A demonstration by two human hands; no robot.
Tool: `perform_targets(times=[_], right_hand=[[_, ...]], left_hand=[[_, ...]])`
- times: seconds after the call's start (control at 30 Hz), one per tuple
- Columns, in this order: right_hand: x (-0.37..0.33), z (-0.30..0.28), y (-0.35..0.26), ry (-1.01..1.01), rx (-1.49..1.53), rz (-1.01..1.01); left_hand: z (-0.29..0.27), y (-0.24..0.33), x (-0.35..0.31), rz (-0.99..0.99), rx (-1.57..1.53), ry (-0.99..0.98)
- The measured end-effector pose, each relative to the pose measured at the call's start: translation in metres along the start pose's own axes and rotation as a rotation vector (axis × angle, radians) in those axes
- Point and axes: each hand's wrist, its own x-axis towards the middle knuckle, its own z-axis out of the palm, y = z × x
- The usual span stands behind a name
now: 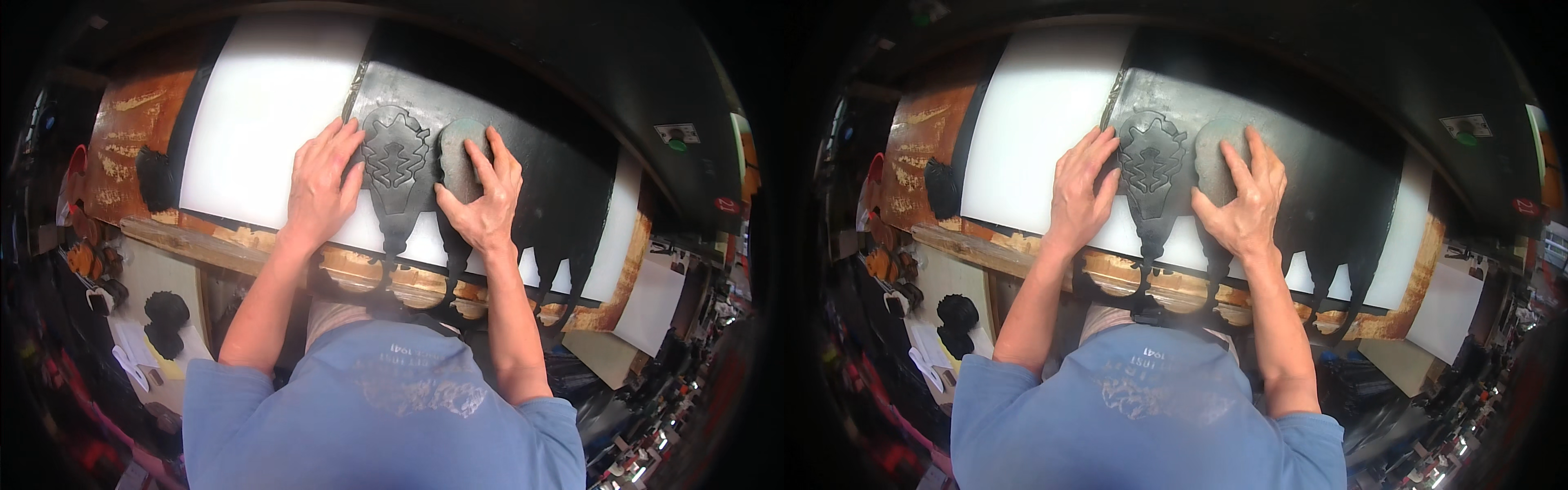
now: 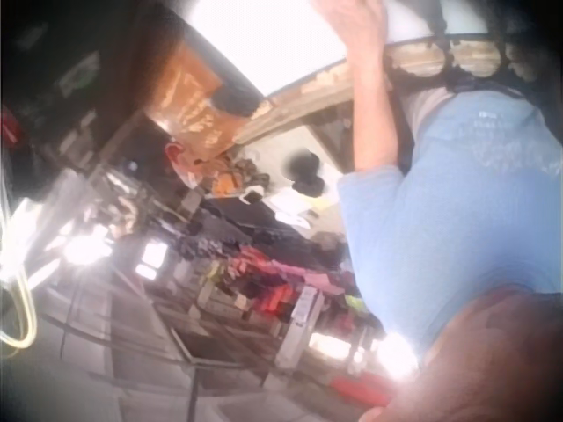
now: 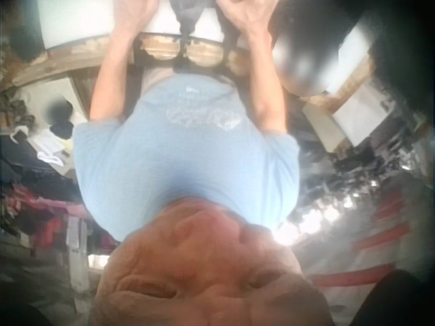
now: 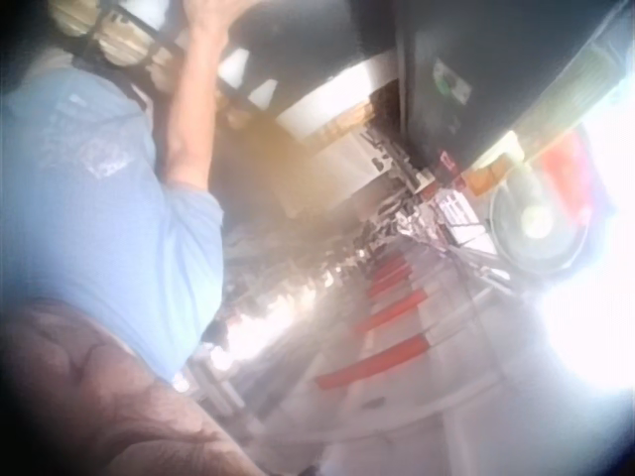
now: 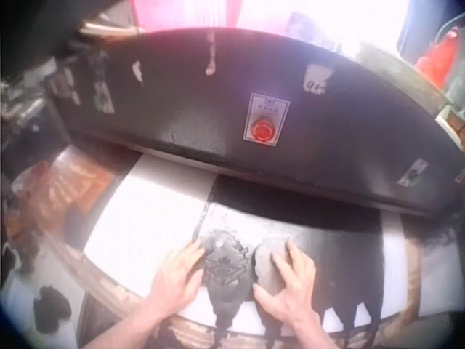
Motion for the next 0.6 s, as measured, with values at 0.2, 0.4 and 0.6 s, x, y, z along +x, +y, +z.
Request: perform_targets(times=[0.2,0.4,0.6], right_hand=[[-0.009,-0.002,0.005,-0.004,0.022,0.030],[-0.015,0.003,0.011,-0.007,0.011,0.027],[-0.028,-0.034,0.026,0.260,0.242,0.075]], left_hand=[[0.011,0.005,-0.005,-0.024,-0.011,-0.036],[0.002,0.011,-0.011,-0.015,-0.138,0.033],[-0.012,0.081,-0.082,0.035,-0.528,-0.148]])
